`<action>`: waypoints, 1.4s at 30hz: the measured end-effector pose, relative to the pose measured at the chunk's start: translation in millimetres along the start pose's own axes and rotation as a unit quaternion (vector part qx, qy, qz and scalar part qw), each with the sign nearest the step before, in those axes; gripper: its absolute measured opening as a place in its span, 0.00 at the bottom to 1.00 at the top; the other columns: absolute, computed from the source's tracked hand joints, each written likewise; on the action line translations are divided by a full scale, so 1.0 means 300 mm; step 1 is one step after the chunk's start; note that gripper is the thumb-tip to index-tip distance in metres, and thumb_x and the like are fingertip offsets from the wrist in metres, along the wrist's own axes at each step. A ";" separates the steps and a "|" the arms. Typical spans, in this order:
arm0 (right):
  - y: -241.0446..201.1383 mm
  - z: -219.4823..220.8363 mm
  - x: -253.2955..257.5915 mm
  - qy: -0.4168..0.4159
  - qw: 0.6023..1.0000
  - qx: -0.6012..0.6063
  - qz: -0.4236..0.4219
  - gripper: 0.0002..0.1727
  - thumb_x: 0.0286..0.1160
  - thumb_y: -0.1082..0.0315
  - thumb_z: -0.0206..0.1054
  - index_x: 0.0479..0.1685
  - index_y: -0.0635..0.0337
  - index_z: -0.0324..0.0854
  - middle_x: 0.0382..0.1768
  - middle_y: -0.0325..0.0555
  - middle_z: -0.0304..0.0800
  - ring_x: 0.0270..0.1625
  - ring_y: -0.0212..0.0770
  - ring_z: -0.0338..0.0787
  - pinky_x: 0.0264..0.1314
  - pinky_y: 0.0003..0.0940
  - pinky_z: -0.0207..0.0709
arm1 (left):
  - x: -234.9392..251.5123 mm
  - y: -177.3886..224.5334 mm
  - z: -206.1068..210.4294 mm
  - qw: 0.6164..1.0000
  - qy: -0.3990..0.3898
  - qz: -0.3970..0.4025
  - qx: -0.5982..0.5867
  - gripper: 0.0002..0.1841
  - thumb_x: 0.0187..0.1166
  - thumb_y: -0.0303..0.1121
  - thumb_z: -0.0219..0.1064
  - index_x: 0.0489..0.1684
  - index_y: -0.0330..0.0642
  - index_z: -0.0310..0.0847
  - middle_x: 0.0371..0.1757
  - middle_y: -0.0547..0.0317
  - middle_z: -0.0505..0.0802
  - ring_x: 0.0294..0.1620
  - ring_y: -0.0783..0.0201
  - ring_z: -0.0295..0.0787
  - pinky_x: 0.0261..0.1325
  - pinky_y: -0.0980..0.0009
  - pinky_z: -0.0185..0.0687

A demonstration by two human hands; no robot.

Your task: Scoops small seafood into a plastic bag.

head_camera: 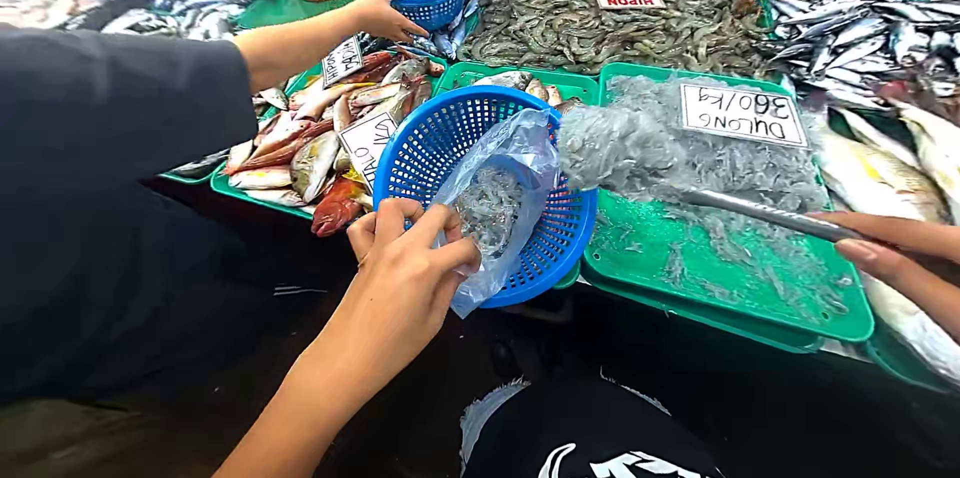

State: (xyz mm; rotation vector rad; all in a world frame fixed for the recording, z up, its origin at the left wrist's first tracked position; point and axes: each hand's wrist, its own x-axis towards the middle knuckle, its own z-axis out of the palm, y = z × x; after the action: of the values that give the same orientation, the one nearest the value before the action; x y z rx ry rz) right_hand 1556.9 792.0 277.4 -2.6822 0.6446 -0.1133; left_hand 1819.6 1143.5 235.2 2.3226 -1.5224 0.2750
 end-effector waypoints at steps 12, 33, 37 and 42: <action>-0.467 0.032 0.281 -0.060 0.957 -0.242 -0.146 0.12 0.80 0.56 0.66 0.50 0.38 0.95 0.20 0.42 0.87 0.26 0.52 0.87 0.24 0.54 0.71 | -0.087 0.047 0.046 0.988 0.100 0.021 -0.115 0.06 0.81 0.41 0.64 0.38 0.64 0.87 0.41 0.74 0.88 0.56 0.66 0.74 0.64 0.57 0.51; -0.538 0.150 0.289 0.154 0.893 -0.249 -0.342 0.20 0.64 0.87 0.64 0.53 0.62 0.92 0.35 0.56 0.84 0.37 0.58 0.85 0.29 0.47 0.71 | 0.154 -0.034 0.019 0.936 -0.228 -0.257 -0.077 0.07 0.71 0.29 0.78 0.42 0.37 0.91 0.67 0.35 0.80 0.60 0.39 0.84 0.60 0.44 0.82; -0.497 0.154 0.220 0.157 0.902 -0.248 -0.316 0.18 0.65 0.83 0.64 0.51 0.61 0.93 0.31 0.54 0.83 0.32 0.56 0.84 0.23 0.45 0.69 | 0.132 -0.074 -0.030 0.946 -0.222 -0.229 -0.063 0.34 0.58 0.17 0.80 0.71 0.35 0.78 0.70 0.42 0.82 0.51 0.44 0.89 0.53 0.44 0.87; -0.481 0.247 0.331 0.132 0.914 -0.221 -0.315 0.20 0.61 0.86 0.69 0.53 0.64 0.92 0.36 0.57 0.87 0.37 0.57 0.87 0.28 0.46 0.76 | 0.123 -0.068 -0.065 0.947 -0.231 -0.218 -0.051 0.52 0.52 0.29 0.90 0.86 0.40 0.65 0.81 0.42 0.71 0.47 0.49 0.89 0.48 0.50 0.88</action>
State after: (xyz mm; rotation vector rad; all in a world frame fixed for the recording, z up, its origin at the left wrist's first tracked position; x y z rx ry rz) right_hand 1718.5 891.2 262.5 -3.2482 -0.1883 -0.5704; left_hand 1853.7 1127.3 262.1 2.6747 -1.1061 -0.4802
